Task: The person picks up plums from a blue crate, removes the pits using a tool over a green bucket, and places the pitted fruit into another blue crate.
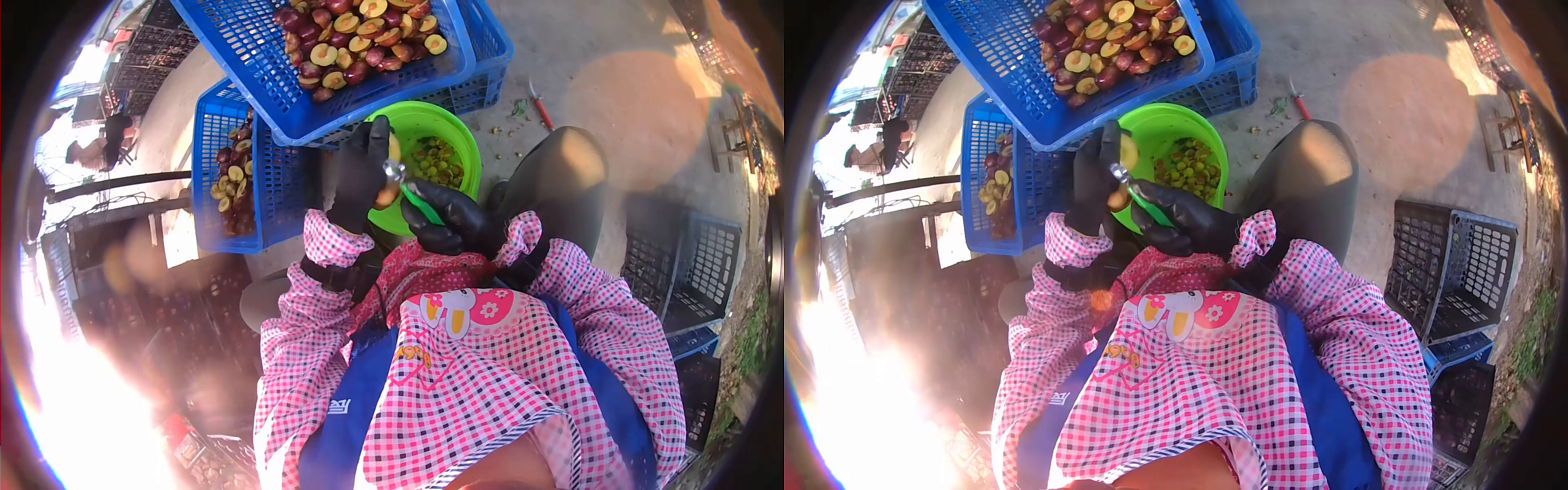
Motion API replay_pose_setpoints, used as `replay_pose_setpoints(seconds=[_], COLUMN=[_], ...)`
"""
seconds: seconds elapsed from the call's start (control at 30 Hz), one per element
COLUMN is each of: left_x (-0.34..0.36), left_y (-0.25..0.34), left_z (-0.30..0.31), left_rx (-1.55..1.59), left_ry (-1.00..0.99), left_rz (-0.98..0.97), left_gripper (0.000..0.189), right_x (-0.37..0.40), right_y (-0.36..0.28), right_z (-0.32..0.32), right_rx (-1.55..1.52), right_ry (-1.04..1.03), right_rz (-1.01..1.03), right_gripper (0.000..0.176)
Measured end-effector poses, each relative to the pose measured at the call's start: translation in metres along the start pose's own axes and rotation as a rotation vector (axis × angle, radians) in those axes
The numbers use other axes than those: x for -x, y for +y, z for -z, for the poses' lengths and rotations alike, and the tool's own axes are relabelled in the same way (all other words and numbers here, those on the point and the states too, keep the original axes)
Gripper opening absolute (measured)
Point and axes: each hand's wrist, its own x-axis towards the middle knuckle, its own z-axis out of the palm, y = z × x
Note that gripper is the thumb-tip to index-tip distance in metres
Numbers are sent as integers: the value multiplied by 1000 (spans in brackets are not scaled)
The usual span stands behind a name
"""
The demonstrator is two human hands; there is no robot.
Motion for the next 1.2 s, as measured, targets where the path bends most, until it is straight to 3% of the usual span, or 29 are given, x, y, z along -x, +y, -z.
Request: replay_pose_setpoints(seconds=[0.03, 0.07, 0.13, 0.2, 0.27, 0.3, 0.37, 0.43, 0.5, 0.57, 0.6, 0.67, 0.77, 0.8, 0.83, 0.9, 0.93, 0.97, 1.0, 1.07, 1.13, 1.2], left_x=[-1, -1, -11, -28, -35, -42, -76, -122, -174, -229, -240, -256, -258, -270, -273, -245, -217, -180, -157, -92, -41, -9], left_y=[3, 0, -10, -14, 12, 10, 2, -5, -17, -51, -58, -68, -84, -98, -116, -87, -46, -4, -5, 20, 25, 26], left_z=[4, 15, 64, 139, 180, 183, 183, 136, 95, 72, 66, 57, 57, 63, 68, 62, 54, 53, 53, 39, 34, 25], left_rx=[-401, -403, -557, -368, -1009, -1013, -1089, -814, -885, -1034, -1027, -904, -842, -1117, -1123, -743, -199, -45, 179, 347, 451, 558], left_ry=[78, 79, 348, 599, 794, 795, 618, 420, 182, 83, 79, 42, -19, -184, -188, -94, -111, -156, -240, -187, -226, -263], left_rz=[-163, -164, -190, -110, 129, 130, -385, -499, -304, -189, -198, 4, -77, -338, -331, -377, 195, 238, 138, 98, 191, 281], left_gripper=[40, 40, 39, 36, 41, 41, 48, 47, 47, 46, 46, 49, 45, 46, 46, 45, 45, 43, 44, 41, 41, 41], right_x=[0, 0, 1, 3, 5, 4, -3, -5, -5, -3, -2, -2, -3, -4, -4, -6, -7, -6, -4, -6, -12, -5], right_y=[0, 1, -4, -9, -10, -10, -14, -11, -11, -13, -17, -20, -24, -24, -23, -23, -23, -25, -27, -26, -17, -19], right_z=[1, 2, 9, 11, 9, 10, 12, 16, 16, 15, 13, 14, 13, 14, 14, 12, 10, 7, 1, 2, 14, 3], right_rx=[37, 70, 220, 363, 473, 471, 388, 421, 462, 445, 443, 391, 351, 360, 365, 415, 463, 465, 580, 696, 1184, 1265], right_ry=[97, 194, 254, 319, 354, 350, 388, 397, 407, 454, 481, 492, 531, 530, 529, 590, 657, 651, 714, 772, 830, 873], right_rz=[77, 154, 215, 280, 334, 333, 199, 243, 293, 302, 278, 233, 166, 182, 196, 219, 248, 249, 330, 413, 816, 739], right_gripper=[53, 54, 54, 55, 56, 56, 54, 53, 52, 51, 51, 51, 50, 49, 48, 46, 44, 44, 41, 38, 34, 34])
